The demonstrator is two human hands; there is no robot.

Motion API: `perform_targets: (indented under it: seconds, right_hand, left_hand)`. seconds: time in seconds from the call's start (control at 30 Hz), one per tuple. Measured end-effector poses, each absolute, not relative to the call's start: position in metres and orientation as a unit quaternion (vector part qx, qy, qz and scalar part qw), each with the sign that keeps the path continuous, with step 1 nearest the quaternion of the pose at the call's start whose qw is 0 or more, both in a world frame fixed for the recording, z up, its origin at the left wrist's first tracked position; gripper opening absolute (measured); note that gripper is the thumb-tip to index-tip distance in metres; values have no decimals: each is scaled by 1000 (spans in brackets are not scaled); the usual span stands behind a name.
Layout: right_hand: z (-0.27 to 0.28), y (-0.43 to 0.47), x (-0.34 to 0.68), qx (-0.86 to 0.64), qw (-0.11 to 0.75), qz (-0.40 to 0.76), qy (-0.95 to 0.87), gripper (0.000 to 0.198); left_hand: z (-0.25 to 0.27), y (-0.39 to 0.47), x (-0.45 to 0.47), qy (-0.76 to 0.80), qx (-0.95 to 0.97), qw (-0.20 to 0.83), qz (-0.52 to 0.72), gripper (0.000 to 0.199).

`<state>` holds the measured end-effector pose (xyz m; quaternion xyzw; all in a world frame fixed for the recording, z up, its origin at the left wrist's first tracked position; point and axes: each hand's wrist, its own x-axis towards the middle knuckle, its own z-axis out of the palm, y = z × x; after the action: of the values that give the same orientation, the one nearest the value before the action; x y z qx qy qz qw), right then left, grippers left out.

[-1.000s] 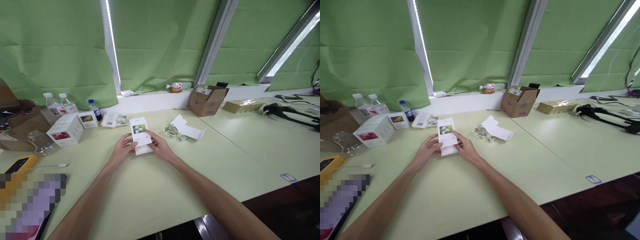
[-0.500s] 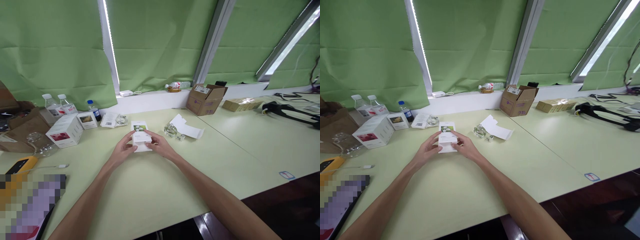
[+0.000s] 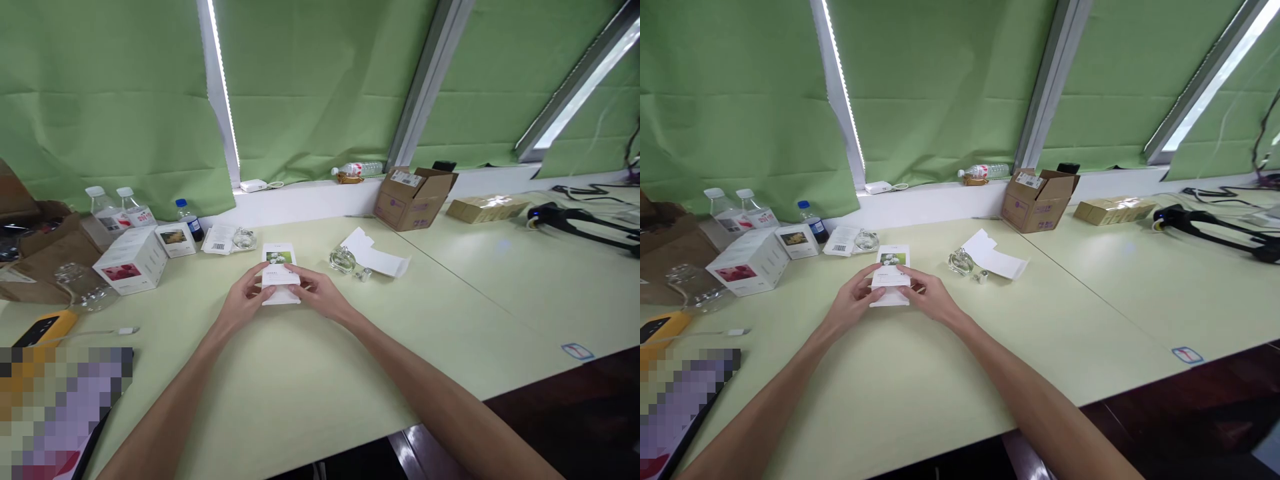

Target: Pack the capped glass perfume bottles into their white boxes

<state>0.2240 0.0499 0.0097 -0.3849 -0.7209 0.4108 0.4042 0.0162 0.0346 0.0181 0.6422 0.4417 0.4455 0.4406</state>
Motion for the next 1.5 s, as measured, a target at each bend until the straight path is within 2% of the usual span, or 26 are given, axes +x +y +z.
perform_targets:
  seconds: [1.5]
  right_hand:
    - [8, 54, 228, -397, 392, 398, -728, 47]
  left_hand:
    - [16, 37, 13, 438, 633, 475, 427, 62]
